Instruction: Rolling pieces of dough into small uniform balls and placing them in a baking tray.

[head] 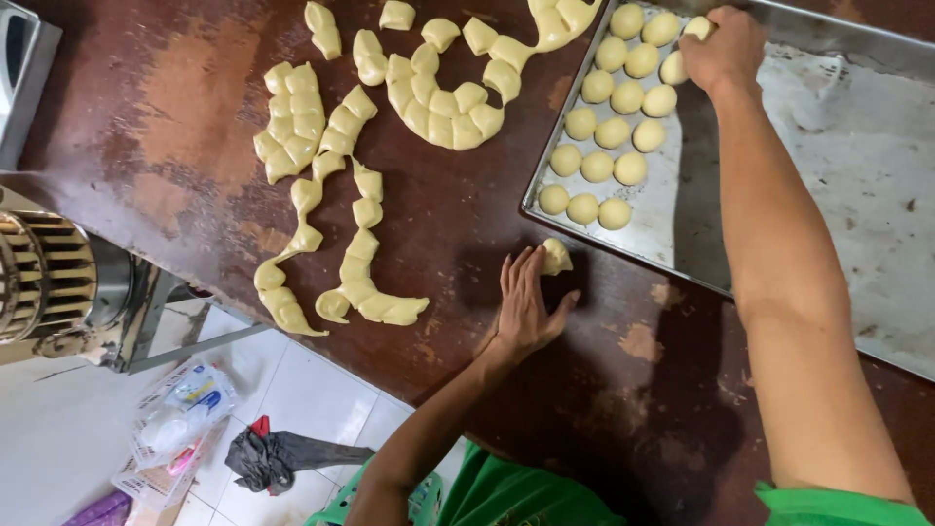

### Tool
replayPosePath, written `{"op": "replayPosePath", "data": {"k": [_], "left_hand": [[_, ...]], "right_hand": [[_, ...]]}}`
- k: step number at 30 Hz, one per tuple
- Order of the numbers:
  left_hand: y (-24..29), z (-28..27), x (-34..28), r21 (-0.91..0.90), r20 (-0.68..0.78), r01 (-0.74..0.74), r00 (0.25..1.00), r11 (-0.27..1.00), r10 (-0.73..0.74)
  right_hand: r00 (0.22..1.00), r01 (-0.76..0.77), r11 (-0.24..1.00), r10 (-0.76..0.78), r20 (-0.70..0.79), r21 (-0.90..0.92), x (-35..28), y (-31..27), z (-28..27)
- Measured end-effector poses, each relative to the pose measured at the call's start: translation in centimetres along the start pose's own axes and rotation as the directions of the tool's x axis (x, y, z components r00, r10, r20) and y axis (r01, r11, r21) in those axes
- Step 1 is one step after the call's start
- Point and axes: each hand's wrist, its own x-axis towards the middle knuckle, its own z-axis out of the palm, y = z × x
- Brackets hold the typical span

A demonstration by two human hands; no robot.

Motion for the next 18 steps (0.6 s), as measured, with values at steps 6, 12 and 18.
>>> {"op": "replayPosePath", "data": {"k": [6,12,18], "left_hand": [[-0.3,-0.8,0.0,-0.131,-0.099,-0.057,0.994,0.990,0.044],[-4.6,-7.5,-2.8,-0.022,-0.130,-0.252,0.960,0.968,0.247],[-8.5,-18.1,-3.3,0.718,0.335,-0.198,0.939,0.667,-0.081]], "right_hand": [[0.985,-0.013,0.926,-0.053,0.162,0.378,-11.6,-12.6,-6.1],[0.566,0.388,0.754,-0.649,0.509,0.530,-29.3,-18.5,-5.2],[0.757,0.591,0.806,-0.570,0.320,0.036,-34.0,-16.8,-3.3]]}}
